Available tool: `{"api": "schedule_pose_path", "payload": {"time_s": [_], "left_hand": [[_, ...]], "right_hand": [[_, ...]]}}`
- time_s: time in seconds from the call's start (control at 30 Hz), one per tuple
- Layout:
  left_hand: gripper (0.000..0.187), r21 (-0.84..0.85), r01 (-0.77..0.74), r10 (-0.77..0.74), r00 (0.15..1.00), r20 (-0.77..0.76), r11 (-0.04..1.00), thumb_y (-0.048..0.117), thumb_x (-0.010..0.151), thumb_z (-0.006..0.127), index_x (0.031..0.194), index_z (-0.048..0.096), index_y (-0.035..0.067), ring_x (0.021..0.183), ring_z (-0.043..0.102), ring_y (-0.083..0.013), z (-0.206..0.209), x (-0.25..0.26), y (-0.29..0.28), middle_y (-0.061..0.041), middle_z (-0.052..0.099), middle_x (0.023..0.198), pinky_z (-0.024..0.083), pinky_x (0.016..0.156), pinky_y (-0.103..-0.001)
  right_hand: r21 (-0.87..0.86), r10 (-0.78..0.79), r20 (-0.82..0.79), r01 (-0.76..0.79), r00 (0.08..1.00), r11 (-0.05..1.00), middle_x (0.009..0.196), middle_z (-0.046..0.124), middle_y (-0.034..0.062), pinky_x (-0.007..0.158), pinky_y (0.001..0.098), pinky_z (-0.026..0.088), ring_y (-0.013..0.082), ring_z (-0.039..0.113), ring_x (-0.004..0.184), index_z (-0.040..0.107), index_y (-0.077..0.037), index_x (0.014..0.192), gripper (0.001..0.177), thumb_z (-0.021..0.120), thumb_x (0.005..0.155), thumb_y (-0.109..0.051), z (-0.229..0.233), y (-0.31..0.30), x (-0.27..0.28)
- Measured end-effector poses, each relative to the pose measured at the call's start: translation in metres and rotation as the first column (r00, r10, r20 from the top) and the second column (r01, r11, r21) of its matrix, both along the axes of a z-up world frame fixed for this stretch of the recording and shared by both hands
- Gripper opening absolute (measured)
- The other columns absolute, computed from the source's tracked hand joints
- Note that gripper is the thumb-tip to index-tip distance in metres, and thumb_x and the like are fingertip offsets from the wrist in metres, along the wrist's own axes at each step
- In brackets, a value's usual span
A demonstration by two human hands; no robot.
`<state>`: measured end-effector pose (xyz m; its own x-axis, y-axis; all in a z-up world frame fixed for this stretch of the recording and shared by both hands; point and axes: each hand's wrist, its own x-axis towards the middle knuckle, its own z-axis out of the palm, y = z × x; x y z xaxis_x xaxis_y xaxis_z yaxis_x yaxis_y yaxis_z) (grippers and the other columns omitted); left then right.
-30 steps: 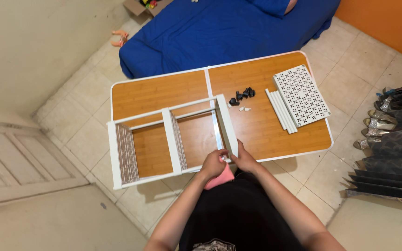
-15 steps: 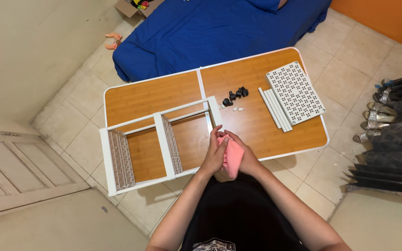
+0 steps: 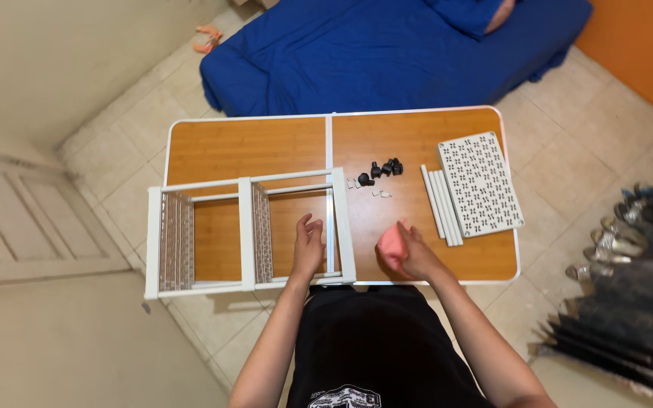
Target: The person wipes white plastic frame pieces with a pink cloth, then inserts and secures them into a partially assembled white frame structure on a table. The person handles small black plastic feet and white rods, fitting components together by hand.
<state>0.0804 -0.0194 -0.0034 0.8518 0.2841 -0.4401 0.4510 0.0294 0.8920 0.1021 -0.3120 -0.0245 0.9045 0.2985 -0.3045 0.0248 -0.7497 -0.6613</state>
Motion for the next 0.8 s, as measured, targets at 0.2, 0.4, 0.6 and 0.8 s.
{"api": "schedule_pose_path", "payload": {"time_s": [0.2, 0.4, 0.6, 0.8], "left_hand": [[0.063, -0.084, -0.173, 0.172, 0.985, -0.026, 0.981, 0.043, 0.101, 0.048, 0.154, 0.032, 0.013, 0.123, 0.055, -0.0291, -0.002, 0.009, -0.006, -0.017, 0.049, 0.148, 0.049, 0.098, -0.043], [0.070, 0.065, -0.372, 0.358, 0.920, 0.161, 0.926, 0.043, 0.108, 0.047, 0.158, 0.024, 0.000, 0.138, 0.040, -0.0309, -0.028, 0.029, 0.012, -0.023, 0.036, 0.157, 0.033, 0.112, -0.041], [0.078, -0.208, 0.163, -0.172, 0.985, -0.025, 0.964, 0.051, 0.105, 0.037, 0.148, 0.047, -0.012, 0.138, 0.051, -0.0446, -0.039, 0.038, -0.033, -0.035, 0.056, 0.146, 0.040, 0.112, -0.044], [0.091, -0.094, 0.501, -0.502, 0.865, 0.005, 0.861, 0.047, 0.104, 0.055, 0.159, 0.002, -0.004, 0.144, 0.042, -0.0315, -0.036, 0.011, -0.021, -0.026, 0.038, 0.156, 0.036, 0.117, -0.036]], "right_hand": [[0.163, 0.101, -0.316, -0.051, 0.943, 0.985, 0.149, 0.054, 0.0201, 0.108, 0.0371, 0.048, 0.0312, 0.058, 0.134, 0.030, -0.012, 0.159, 0.083, 0.071, 0.088, -0.026, -0.005, 0.027, 0.014], [0.214, 0.139, -0.466, -0.041, 0.874, 0.976, 0.151, 0.051, 0.0219, 0.110, 0.0365, 0.046, 0.0321, 0.058, 0.134, 0.021, -0.008, 0.161, 0.084, 0.063, 0.094, -0.039, 0.000, 0.071, 0.021], [0.226, 0.076, -0.505, 0.047, 0.860, 0.973, 0.157, 0.038, 0.0289, 0.117, 0.0388, 0.037, 0.0341, 0.043, 0.145, 0.012, -0.005, 0.161, 0.097, 0.071, 0.090, -0.035, -0.015, 0.096, 0.007], [0.228, 0.009, -0.359, 0.078, 0.933, 0.971, 0.157, 0.040, 0.0261, 0.118, 0.0379, 0.037, 0.0323, 0.041, 0.147, 0.015, 0.000, 0.158, 0.095, 0.074, 0.088, -0.028, -0.040, 0.106, -0.013]]}}
